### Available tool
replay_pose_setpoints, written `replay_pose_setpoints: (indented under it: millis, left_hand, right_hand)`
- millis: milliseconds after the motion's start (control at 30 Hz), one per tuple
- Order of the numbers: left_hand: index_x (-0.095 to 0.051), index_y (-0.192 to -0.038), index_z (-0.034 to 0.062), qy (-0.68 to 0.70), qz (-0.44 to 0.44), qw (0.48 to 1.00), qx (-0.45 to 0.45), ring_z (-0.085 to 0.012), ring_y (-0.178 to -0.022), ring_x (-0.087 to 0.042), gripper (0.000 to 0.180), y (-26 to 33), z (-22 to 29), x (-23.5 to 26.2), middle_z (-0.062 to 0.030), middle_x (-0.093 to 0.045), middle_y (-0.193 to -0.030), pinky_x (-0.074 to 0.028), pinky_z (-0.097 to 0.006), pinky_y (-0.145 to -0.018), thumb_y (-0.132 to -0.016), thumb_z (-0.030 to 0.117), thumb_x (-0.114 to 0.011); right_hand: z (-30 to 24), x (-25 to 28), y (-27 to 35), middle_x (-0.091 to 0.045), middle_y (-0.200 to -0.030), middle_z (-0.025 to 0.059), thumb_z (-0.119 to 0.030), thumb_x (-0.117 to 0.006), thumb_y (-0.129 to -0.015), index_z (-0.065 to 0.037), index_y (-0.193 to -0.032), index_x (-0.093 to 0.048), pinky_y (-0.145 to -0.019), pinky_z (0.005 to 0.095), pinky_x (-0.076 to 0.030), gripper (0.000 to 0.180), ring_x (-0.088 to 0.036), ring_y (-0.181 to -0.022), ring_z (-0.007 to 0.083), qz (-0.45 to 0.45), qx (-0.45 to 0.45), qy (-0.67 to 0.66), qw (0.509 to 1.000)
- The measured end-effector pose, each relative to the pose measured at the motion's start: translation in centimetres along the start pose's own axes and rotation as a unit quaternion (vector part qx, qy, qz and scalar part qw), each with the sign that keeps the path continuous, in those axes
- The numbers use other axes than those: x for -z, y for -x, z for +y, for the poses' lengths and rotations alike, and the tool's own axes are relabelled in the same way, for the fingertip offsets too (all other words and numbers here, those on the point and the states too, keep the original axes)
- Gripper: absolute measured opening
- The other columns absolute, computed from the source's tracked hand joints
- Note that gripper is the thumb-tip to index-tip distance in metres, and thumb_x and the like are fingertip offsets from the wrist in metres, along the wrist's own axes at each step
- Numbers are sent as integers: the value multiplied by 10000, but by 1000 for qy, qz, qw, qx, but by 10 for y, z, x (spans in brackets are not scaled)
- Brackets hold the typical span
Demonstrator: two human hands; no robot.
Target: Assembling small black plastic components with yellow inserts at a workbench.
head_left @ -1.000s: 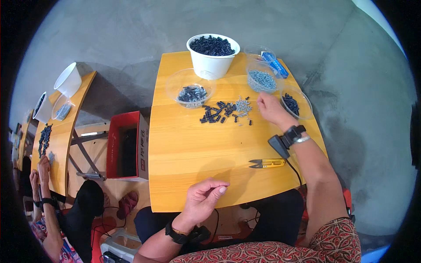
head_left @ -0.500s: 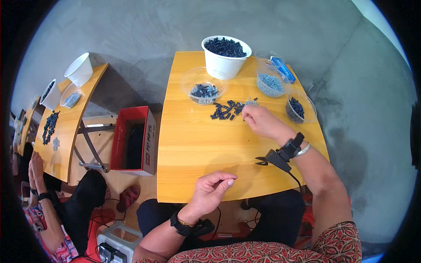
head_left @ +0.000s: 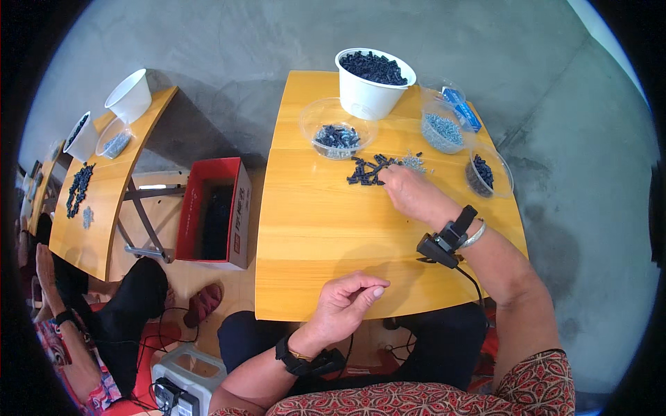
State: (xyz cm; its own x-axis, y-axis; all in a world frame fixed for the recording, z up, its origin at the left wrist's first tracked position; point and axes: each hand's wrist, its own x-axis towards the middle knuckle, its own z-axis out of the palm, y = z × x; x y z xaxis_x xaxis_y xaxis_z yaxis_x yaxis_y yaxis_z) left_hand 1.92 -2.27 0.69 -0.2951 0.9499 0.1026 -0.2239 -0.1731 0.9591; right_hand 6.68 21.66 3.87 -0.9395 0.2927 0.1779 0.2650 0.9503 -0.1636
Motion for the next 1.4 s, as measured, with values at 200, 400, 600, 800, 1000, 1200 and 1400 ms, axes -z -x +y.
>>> replay_pose_setpoints:
  millis: [200, 400, 600, 800, 1000, 1200, 1400]
  left_hand:
    - [-617, -911, -2, 10, -4, 1000, -3, -93, -743, -533, 114, 0, 0, 0, -40, -587, -784, -426, -220, -690, -831, 46, -552]
    - [-616, -911, 3, 18, -2, 1000, 26, -83, -753, -538, 117, 0, -3, -2, -30, -599, -799, -433, -210, -706, -835, 67, -557]
    - [-594, -957, -16, 29, 59, 998, -1, -96, -769, -557, 158, 0, -5, -3, -36, -608, -832, -459, -225, -718, -828, 69, -566]
    - [-583, -1029, -5, 66, 113, 988, -86, -76, -811, -533, 232, 18, 36, -33, -36, -598, -895, -437, -205, -724, -801, 34, -596]
    - [-568, -1053, -24, 101, 130, 979, -118, -99, -801, -559, 244, 33, 64, -57, -56, -610, -868, -461, -219, -736, -816, 34, -575]
    - [-587, -960, -38, 143, 160, 969, -121, -95, -714, -568, 165, 43, 72, -61, -64, -607, -843, -510, -239, -662, -837, 67, -554]
    - [-562, -933, -30, 192, 143, 962, -128, -100, -673, -566, 154, 43, 72, -51, -59, -580, -787, -527, -269, -649, -866, 98, -509]
  right_hand:
    - [-2, -3, -3, -532, -742, 193, 7, -464, -746, 32, -781, -473, -651, 430, -441, 44, -536, -731, 362, 10, 20, 18, 1000]
    - [-19, 28, 12, -548, -715, 174, -5, -509, -745, 11, -784, -473, -586, 367, -430, 56, -544, -671, 329, 34, 24, -93, 995]
    - [-95, 73, 73, -562, -724, 102, -18, -553, -785, 1, -868, -499, -563, 267, -458, 100, -572, -640, 166, 173, -34, -298, 938]
    - [-136, 73, 114, -544, -760, 122, 14, -557, -766, -4, -873, -491, -575, 297, -459, 127, -564, -648, 226, 246, -23, -279, 928]
    - [-162, 83, 126, -503, -753, 151, 50, -530, -726, -3, -880, -469, -592, 372, -434, 174, -522, -685, 321, 262, 55, -179, 947]
    - [-182, 83, 133, -488, -739, 153, 60, -498, -729, 1, -876, -462, -597, 382, -428, 163, -511, -690, 326, 262, 75, -163, 948]
    - [-181, 83, 138, -535, -754, 120, 26, -491, -797, 17, -884, -501, -582, 303, -461, 88, -550, -647, 226, 273, 27, -314, 909]
